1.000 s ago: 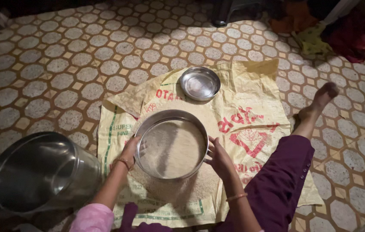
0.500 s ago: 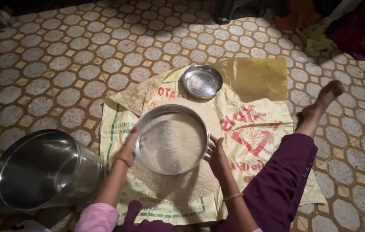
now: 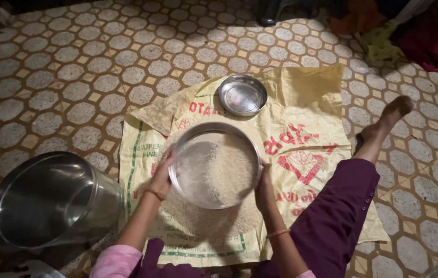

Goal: The person sits on the floor and sifts grains in a metal bowl, picking out small debris by hand and discarding it onto a sack. The person repeatedly shakes and turns the bowl to continue sorting.

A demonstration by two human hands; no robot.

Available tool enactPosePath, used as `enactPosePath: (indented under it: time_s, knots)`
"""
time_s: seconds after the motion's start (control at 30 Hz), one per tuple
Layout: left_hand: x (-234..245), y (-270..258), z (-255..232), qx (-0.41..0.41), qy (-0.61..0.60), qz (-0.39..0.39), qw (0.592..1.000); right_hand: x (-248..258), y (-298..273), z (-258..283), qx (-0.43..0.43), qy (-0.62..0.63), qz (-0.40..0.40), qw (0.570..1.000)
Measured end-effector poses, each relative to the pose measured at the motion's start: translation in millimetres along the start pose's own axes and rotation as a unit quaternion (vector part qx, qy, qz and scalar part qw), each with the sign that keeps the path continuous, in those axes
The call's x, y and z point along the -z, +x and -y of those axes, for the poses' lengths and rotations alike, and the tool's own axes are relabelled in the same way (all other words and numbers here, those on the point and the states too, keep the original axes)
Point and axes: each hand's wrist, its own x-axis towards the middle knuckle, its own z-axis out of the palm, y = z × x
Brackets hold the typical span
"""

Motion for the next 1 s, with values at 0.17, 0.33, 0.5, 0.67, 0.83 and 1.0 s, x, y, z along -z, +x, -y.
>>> enactPosePath:
  time_s: [0.17, 0.33, 0.5, 0.67, 0.83, 1.0]
  knots:
    - [2, 13, 38, 0.046, 0.001, -0.03, 0.998, 6, 7, 20, -0.008, -0.046, 0.006, 0.999]
    - [-33, 16, 101, -0.165, 0.243, 0.046, 0.955, 48, 9, 17, -0.02, -0.063, -0.056, 0.996]
    - [-16, 11, 101, -0.2, 0.267, 0.018, 0.942, 46, 12, -1, 0.001, -0.095, -0.03, 0.995]
    - [-11, 7, 107, -0.179, 0.285, -0.008, 0.942, 46, 10, -13, -0.006, -0.06, -0.041, 0.997]
    - [-7, 13, 118, -0.172, 0.299, -0.037, 0.938, 53, 10, -23, -0.014, -0.045, -0.043, 0.998]
    - [3, 22, 125, -0.235, 0.273, -0.006, 0.933, 53, 9, -21, -0.007, -0.071, -0.016, 0.997]
